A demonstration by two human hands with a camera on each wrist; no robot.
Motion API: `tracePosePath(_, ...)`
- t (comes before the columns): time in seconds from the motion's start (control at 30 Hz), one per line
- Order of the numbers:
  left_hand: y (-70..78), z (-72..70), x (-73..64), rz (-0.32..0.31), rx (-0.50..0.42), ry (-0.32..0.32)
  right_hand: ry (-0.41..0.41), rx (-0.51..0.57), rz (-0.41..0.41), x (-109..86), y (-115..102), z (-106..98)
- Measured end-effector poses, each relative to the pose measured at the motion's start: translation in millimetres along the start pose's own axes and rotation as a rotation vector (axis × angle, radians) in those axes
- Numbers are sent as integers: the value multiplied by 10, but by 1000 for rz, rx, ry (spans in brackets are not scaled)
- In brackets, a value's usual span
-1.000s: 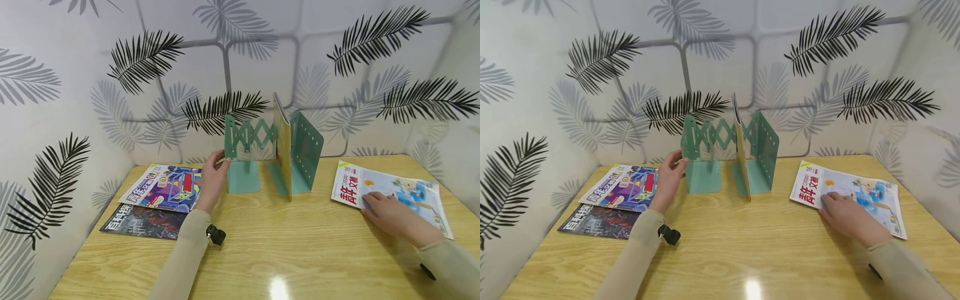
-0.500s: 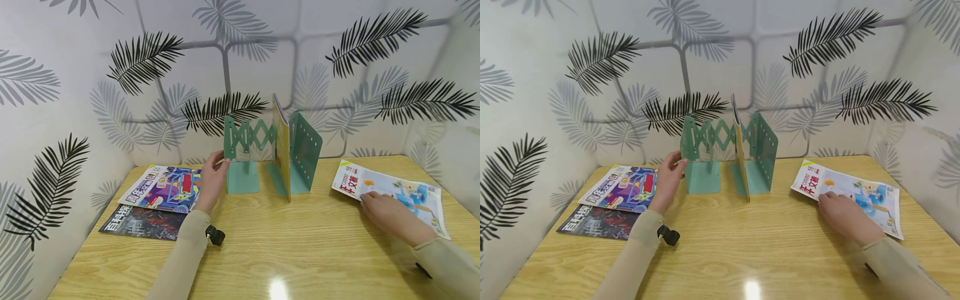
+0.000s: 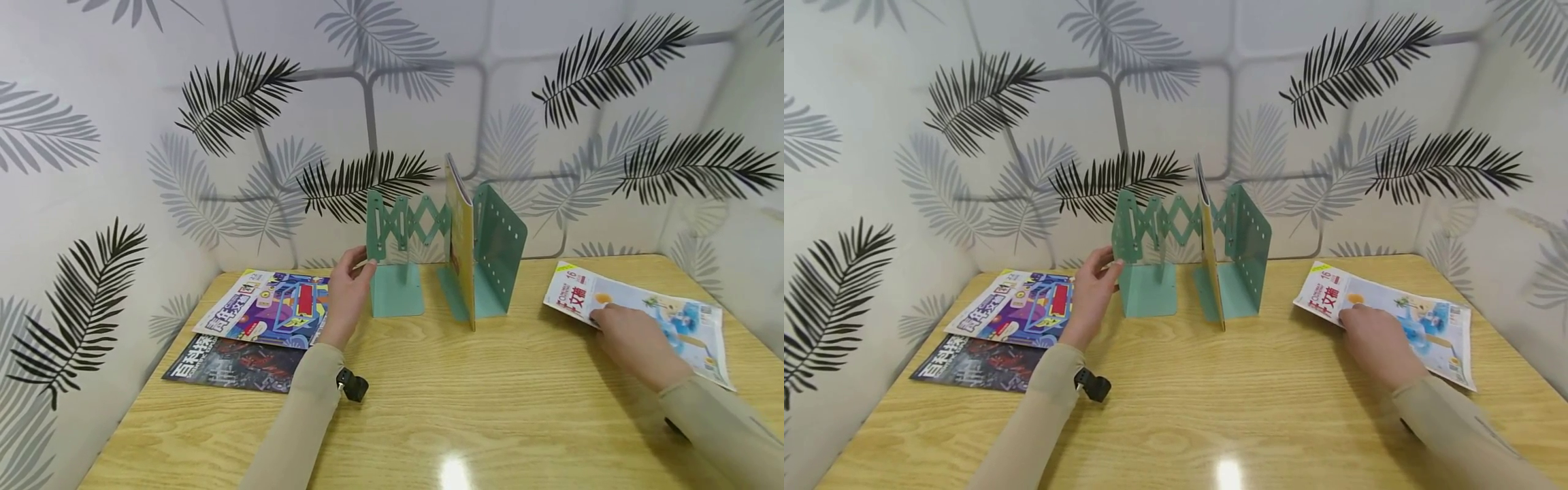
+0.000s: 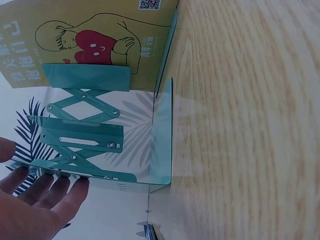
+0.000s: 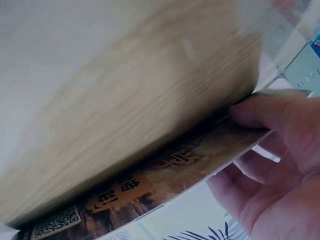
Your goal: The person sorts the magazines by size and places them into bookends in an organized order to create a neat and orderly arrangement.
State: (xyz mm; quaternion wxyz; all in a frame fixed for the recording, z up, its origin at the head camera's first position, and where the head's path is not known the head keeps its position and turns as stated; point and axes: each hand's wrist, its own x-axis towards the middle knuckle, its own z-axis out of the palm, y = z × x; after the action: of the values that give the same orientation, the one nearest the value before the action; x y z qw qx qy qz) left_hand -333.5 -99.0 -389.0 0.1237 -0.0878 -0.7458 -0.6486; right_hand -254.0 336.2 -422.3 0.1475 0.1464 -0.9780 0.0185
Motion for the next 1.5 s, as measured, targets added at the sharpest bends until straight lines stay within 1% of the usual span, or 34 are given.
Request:
tracePosePath(0.1,22,-5,-7,-13,-3,-9,-17,-5,35,14,-1,3)
tracePosePath(0.17,68,-9,-29,-23,3,-15,-22,-6,54,12,-2,1)
tracePosePath(0.33,317,-18,-158,-32,27,-21,-10,6,77,-2,-15,-24)
tracePosePath(0.43,404,-24,-207,-23,26,-19,-16,17,99,-3,-30,-50)
tracePosePath(0.67,-10,2,-7,5,2,-2,-17,24,131,-13,-38,-81)
tracePosePath(0.8,-3,13,-25,6,2,5,-20,59,144,-39,-30,-106)
tracePosePath(1.0,6,10,-16,3,13,11,31,100,149,-90,-30,-149)
tracePosePath(1.13,15,1,-10,-4,10,0,38,114,162,-124,-46,-169)
tracePosePath(1.37,17,-3,-3,-6,-8,-15,141,120,139,-202,-76,-200)
tracePosePath(1.5,4,2,-6,-6,6,-6,148,132,156,-225,-84,-231)
